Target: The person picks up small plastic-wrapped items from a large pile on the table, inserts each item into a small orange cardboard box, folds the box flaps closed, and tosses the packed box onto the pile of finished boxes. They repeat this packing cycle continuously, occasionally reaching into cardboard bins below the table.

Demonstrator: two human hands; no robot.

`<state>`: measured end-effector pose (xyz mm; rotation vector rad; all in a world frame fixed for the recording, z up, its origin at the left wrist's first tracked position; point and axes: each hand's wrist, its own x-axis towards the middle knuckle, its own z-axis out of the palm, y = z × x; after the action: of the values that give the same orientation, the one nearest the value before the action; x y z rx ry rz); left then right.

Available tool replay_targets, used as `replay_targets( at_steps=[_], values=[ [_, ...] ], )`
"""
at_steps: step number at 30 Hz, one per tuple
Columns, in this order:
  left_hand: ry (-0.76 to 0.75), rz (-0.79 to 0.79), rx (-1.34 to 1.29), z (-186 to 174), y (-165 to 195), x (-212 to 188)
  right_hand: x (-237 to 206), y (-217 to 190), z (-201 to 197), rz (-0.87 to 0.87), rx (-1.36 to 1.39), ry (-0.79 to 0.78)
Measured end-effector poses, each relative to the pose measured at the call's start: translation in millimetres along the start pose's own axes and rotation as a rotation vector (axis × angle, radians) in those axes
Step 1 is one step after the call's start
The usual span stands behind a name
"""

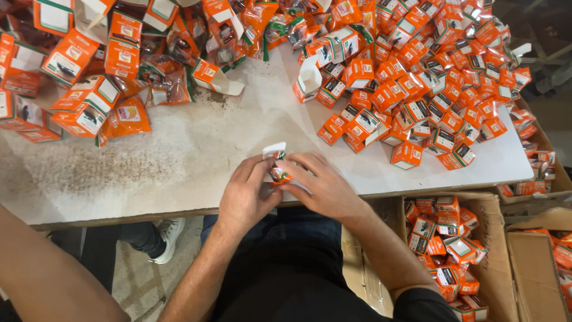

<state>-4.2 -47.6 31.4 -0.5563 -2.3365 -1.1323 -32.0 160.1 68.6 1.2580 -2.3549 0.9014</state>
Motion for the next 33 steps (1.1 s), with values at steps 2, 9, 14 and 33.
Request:
replay_targets(
  at_steps=[2, 9, 14, 33],
  values=[
    [-0.016, 0.004, 0.007, -2.9, -0.2, 3.3, -1.3, 2.8, 1.0, -0.016, -0.040, 0.017],
    [0.003, 0.038, 0.096, 0.0, 1.0, 1.6, 5.4, 8.3, 18.1, 0.135, -0.174, 0.063],
    [0.242, 0.126, 0.113, 5.5, 0.9, -12.0, 10.0, 6.4, 17.5, 0.175, -0.125, 0.021],
    [0.197, 0.205, 0.102, 6.7, 8.9, -7.1, -15.8, 2.8, 40.9, 0.548, 0.900, 0.313]
  ],
)
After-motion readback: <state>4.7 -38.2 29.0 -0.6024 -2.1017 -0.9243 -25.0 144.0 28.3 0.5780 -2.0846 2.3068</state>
